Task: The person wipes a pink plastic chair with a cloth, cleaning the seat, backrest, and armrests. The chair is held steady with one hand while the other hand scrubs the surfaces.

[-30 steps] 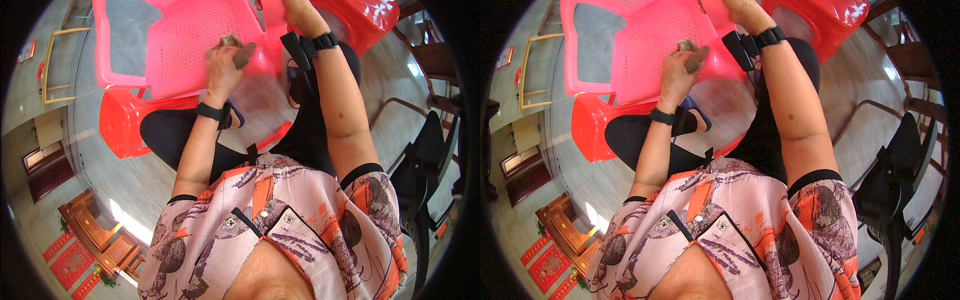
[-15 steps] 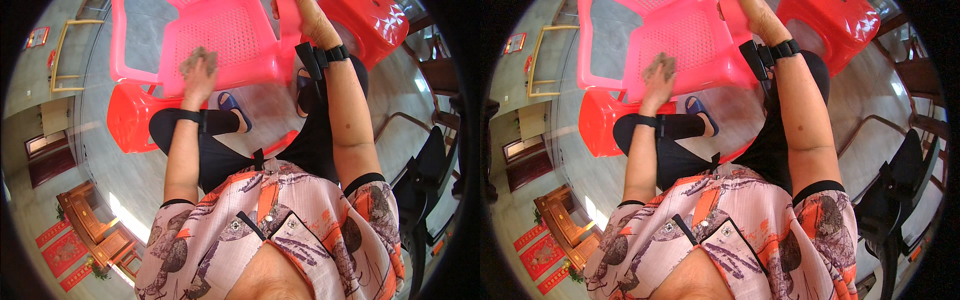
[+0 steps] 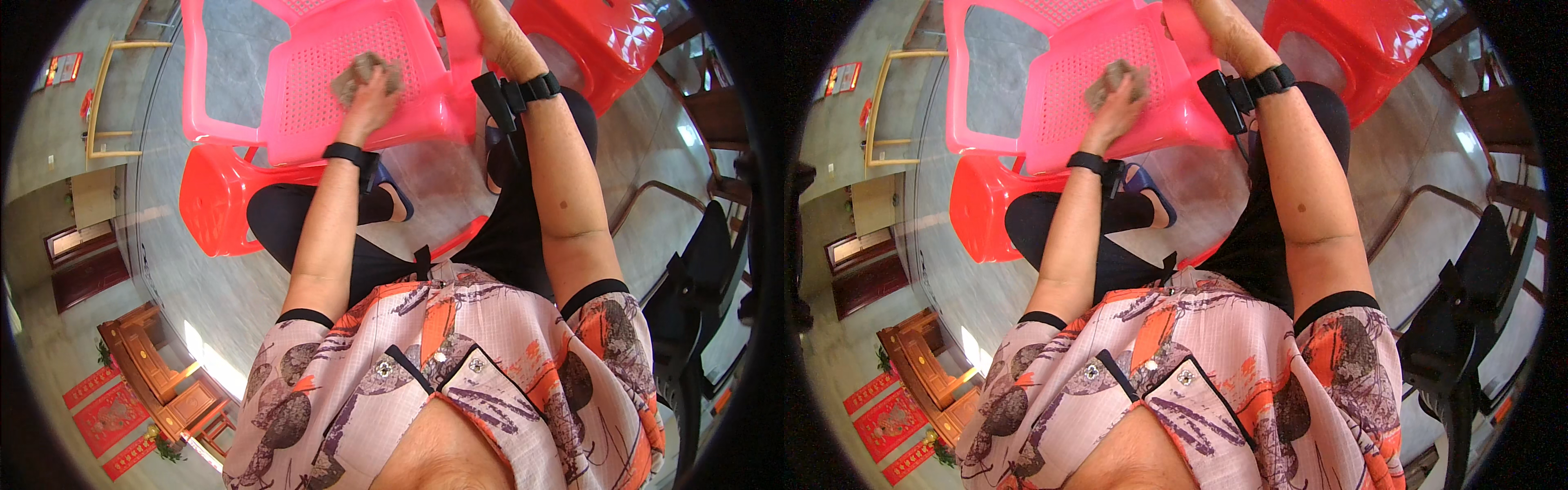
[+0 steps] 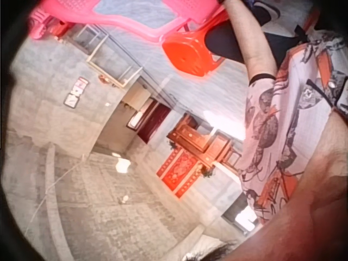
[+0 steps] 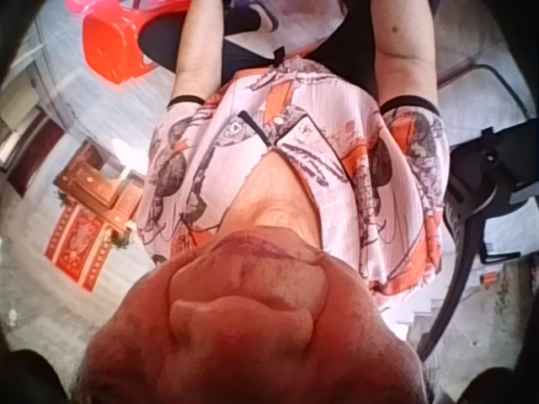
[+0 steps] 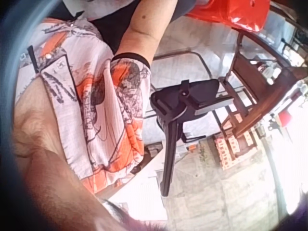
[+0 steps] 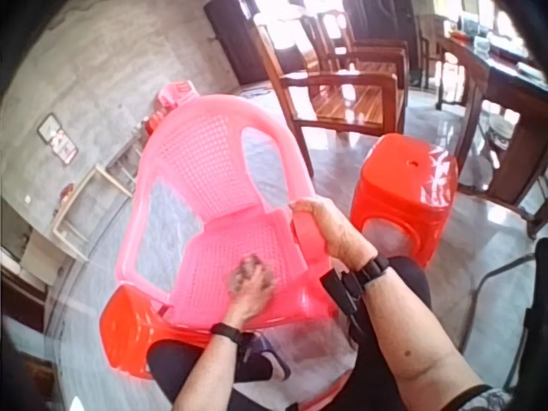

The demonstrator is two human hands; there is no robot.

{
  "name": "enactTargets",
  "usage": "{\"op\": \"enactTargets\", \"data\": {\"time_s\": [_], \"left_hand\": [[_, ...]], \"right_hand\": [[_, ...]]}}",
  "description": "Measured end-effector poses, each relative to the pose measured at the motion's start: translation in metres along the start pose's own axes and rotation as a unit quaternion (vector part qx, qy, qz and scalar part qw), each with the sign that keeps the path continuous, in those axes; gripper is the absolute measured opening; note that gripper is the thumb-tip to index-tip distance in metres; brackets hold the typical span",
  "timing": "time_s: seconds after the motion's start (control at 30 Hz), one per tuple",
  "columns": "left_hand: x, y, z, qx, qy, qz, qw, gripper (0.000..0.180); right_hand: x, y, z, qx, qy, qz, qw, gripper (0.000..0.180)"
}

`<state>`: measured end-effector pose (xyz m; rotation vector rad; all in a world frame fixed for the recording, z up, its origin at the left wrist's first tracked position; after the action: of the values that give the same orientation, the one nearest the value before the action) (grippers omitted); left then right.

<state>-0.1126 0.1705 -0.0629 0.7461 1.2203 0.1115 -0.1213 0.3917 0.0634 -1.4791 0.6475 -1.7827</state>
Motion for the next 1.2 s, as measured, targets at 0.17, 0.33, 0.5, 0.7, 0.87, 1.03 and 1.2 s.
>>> {"op": "enactTargets", "data": {"time_s": [0.17, 0.33, 0.5, 0.7, 0.87, 1.03, 1.2], "left_hand": [[0.02, 0.097, 0.018, 0.14, 0.031, 0.009, 0.99, 0.065], [-0.014, 0.025, 0.011, 0.112, -0.078, -0.043, 0.99, 0.054], [-0.102, -0.113, 0.003, -0.04, -0.04, -0.272, 0.961, 0.059], [-0.122, -0.162, -0.036, -0.176, 0.041, -0.259, 0.949, 0.078], [-0.052, -0.08, -0.083, -0.087, 0.112, -0.102, 0.985, 0.079], [-0.004, 0.028, -0.075, 0.083, 0.054, 0.033, 0.995, 0.073], [-0.008, 0.044, -0.03, 0.184, -0.035, -0.047, 0.981, 0.066]], "right_hand": [[-0.006, 0.002, -0.002, 0.005, 0.028, -0.002, 1.0, 0.016], [-0.001, -0.002, -0.001, -0.032, -0.018, 0.03, 0.999, 0.016], [-0.001, -0.006, 0.003, -0.061, 0.005, 0.041, 0.997, 0.019], [0.005, -0.007, 0.005, -0.056, -0.004, 0.048, 0.997, 0.02], [0.007, -0.008, 0.007, -0.044, -0.01, 0.04, 0.998, 0.018], [0.0, -0.006, 0.002, -0.082, 0.012, 0.032, 0.996, 0.017], [0.022, -0.029, 0.017, -0.421, -0.015, 0.477, 0.772, 0.02]]}}
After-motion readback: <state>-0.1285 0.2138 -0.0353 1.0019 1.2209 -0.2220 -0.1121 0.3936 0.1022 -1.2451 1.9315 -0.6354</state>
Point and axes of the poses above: each hand's wrist, its own z-axis away from the middle knuckle, its own x-axis out of the palm, y = z × x, the point moved 8 cm from there along -z, towards the middle knuckle, and after that the axes turned 4 degrees about y, right-handed, at the moved point
